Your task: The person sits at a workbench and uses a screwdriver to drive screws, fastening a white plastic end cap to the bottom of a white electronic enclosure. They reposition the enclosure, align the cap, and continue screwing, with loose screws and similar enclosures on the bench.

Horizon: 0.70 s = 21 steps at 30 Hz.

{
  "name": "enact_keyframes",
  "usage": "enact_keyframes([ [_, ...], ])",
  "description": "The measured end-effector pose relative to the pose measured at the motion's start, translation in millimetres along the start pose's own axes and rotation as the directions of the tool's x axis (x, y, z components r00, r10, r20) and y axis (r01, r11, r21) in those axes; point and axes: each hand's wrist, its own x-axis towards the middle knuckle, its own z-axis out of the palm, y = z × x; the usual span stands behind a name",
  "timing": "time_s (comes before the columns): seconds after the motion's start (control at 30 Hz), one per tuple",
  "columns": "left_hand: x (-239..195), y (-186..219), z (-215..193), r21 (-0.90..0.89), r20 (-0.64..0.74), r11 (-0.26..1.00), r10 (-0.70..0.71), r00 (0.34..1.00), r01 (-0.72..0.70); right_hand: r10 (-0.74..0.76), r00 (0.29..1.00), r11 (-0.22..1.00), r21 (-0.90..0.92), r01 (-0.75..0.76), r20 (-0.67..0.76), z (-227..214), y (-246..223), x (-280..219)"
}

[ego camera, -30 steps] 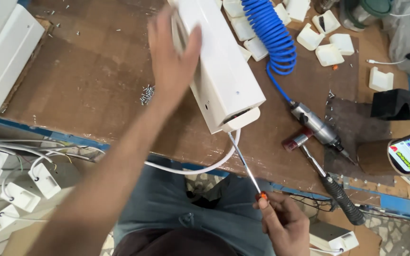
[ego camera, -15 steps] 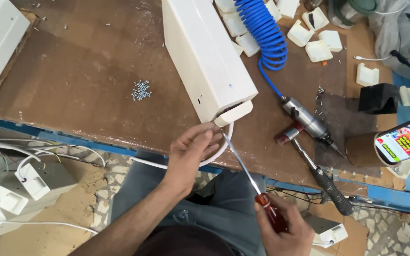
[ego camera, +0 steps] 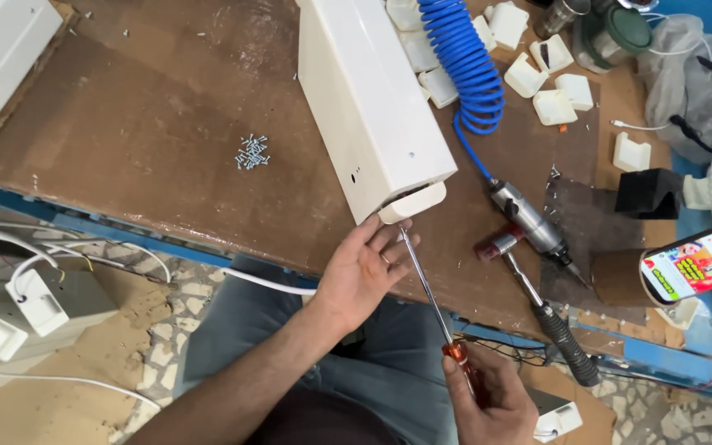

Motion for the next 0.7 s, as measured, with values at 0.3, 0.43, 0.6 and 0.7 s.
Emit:
enact_keyframes([
  [0.3,9,-1,-18,0.055,0.057,0.996,0.068,0.996,-0.071,0.119,0.993,0.992,-0.034,-0.118,0.024,-3,3,13],
  [0.43,11,-3,-25,0.033,0.098,0.996,0.076,0.992,-0.079,-0.033,0.999,0.999,-0.026,0.034,0.023,-9,9,15],
  [0.6,12,-4,-26,0.047,0.073,0.996,0.078,0.994,-0.081,0.038,0.999,0.998,-0.042,-0.036,0.037,-5,5,6],
  [0.7,11,-3,-27,0.061,0.086,0.995,0.071,0.994,-0.076,0.045,0.998,0.999,0.027,-0.046,0.045,1,4,1],
])
